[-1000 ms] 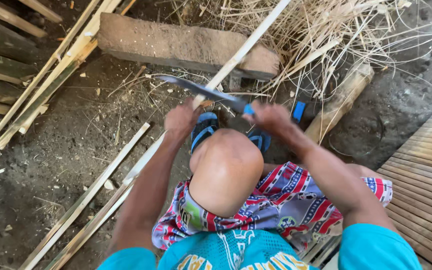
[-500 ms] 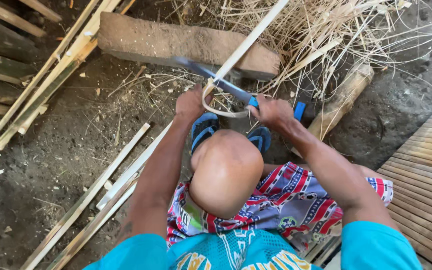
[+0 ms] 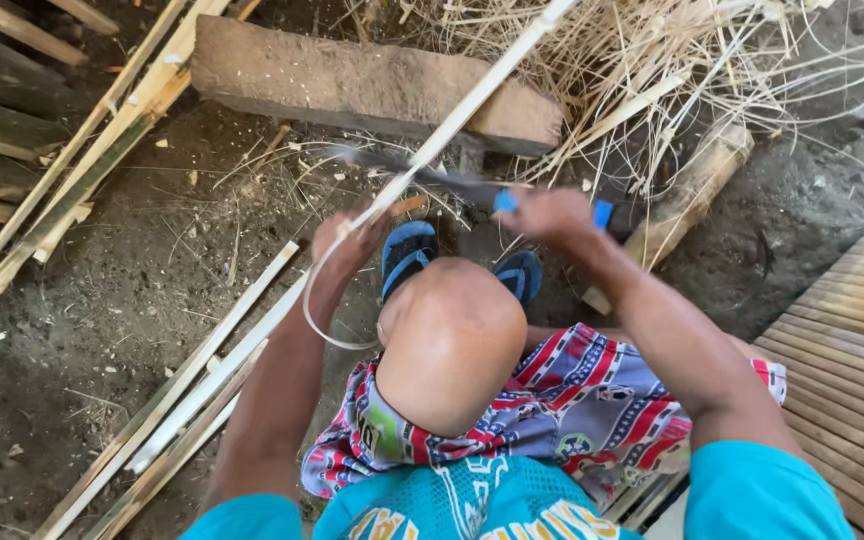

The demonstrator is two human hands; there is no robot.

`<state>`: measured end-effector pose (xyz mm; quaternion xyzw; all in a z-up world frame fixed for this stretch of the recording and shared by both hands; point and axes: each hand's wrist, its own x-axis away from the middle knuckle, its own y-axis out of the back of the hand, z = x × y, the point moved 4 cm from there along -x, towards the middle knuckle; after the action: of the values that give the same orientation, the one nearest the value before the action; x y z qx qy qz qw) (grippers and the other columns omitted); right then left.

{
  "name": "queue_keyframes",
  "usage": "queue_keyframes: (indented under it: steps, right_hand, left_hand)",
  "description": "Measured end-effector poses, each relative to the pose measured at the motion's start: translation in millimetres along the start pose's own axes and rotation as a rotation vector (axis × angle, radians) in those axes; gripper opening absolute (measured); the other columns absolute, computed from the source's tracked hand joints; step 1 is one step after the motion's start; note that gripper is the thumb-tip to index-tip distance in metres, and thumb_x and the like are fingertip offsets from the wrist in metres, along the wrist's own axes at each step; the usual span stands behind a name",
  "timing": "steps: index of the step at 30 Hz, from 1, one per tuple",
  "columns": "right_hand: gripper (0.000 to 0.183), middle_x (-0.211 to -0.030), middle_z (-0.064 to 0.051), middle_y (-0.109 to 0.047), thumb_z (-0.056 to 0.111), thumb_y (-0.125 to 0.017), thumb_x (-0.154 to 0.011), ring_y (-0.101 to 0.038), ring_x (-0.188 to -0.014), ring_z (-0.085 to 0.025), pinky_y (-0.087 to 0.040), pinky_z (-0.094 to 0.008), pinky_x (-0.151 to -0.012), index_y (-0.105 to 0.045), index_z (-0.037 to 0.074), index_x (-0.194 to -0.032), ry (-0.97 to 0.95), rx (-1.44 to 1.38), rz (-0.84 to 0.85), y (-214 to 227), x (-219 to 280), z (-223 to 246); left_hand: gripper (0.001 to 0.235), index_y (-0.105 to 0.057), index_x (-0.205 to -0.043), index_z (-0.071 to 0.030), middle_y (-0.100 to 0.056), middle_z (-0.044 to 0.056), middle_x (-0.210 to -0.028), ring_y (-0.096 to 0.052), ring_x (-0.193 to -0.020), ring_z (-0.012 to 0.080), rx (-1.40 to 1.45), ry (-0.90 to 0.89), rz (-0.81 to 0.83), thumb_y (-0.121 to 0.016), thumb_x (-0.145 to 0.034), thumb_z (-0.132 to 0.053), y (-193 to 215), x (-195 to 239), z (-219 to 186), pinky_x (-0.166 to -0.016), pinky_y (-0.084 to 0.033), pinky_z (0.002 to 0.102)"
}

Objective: The person sits on the ground and uses a machete to split long bamboo strips into thinner pieces. They repeatedly strike the bamboo against a wooden block, peel off thin layers, and set the finished strips aside.

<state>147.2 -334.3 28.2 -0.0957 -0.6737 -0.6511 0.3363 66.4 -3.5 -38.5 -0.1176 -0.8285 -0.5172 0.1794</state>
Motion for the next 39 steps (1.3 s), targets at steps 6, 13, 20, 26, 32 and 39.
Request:
queue_keyframes:
  steps: [6, 13, 20, 26, 32, 39]
  right_hand:
    - [0.053, -0.096, -0.026, -0.072, 0.056, -0.049, -0.106, -0.069, -0.09, -0.049, -0.053, -0.061, -0.082, -0.063, 0.008, -0.125, -0.195, -0.192, -0.268, 10, -1, -54]
    - [0.064, -0.109, -0.025, -0.072, 0.065, -0.052, -0.107, -0.07, -0.103, -0.044, -0.055, -0.054, -0.088, -0.072, 0.005, -0.112, -0.352, -0.101, -0.153, 0, -6, -107]
    - [0.064, -0.083, -0.027, -0.07, 0.06, -0.04, -0.107, -0.07, -0.082, -0.047, -0.053, -0.059, -0.077, -0.058, 0.0, -0.12, -0.322, -0.23, -0.289, -3, 11, -99]
    - [0.056, -0.075, -0.019, -0.071, 0.061, -0.044, -0.1, -0.073, -0.069, -0.039, -0.057, -0.054, -0.062, -0.056, 0.006, -0.105, 0.137, -0.084, -0.128, -39, 27, 51]
    - [0.056, -0.078, -0.022, -0.072, 0.057, -0.045, -0.106, -0.072, -0.071, -0.041, -0.057, -0.056, -0.065, -0.055, 0.003, -0.116, -0.146, -0.099, -0.194, 25, 17, -19]
    - [0.063, -0.099, -0.027, -0.071, 0.062, -0.053, -0.095, -0.07, -0.094, -0.045, -0.054, -0.056, -0.086, -0.057, 0.003, -0.117, -0.077, 0.014, 0.048, -11, 1, -23]
  left_hand:
    - [0.049, -0.063, -0.127, -0.018, -0.075, 0.02, -0.098, -0.074, -0.082, 0.0407, -0.082, 0.041, 0.009, -0.056, -0.096, -0.055, -30, 36, 47, -0.069, -0.06, 0.053]
    - [0.049, -0.077, -0.111, -0.017, -0.077, 0.017, -0.09, -0.074, -0.083, 0.0369, 0.165, 0.416, 0.085, -0.065, -0.091, -0.06, -42, 88, 110, -0.075, -0.059, 0.051]
    - [0.051, -0.057, -0.132, -0.014, -0.074, 0.021, -0.088, -0.074, -0.075, 0.0411, -0.027, 0.117, -0.054, -0.062, -0.093, -0.047, -35, 67, 80, -0.065, -0.058, 0.053]
    - [0.026, -0.054, -0.119, -0.01, -0.072, 0.018, -0.082, -0.074, -0.067, 0.0376, -0.158, 0.008, -0.109, -0.039, -0.116, -0.031, -56, 1, 28, -0.051, -0.058, 0.05]
    - [0.037, -0.054, -0.103, -0.016, -0.071, 0.017, -0.075, -0.071, -0.058, 0.0376, -0.098, -0.024, -0.231, -0.056, -0.097, -0.052, -33, 71, 53, -0.049, -0.056, 0.051]
    - [0.029, -0.057, -0.122, -0.02, -0.073, 0.014, -0.077, -0.073, -0.066, 0.0363, -0.17, 0.019, -0.113, -0.055, -0.101, -0.039, -48, 51, 69, -0.055, -0.057, 0.051]
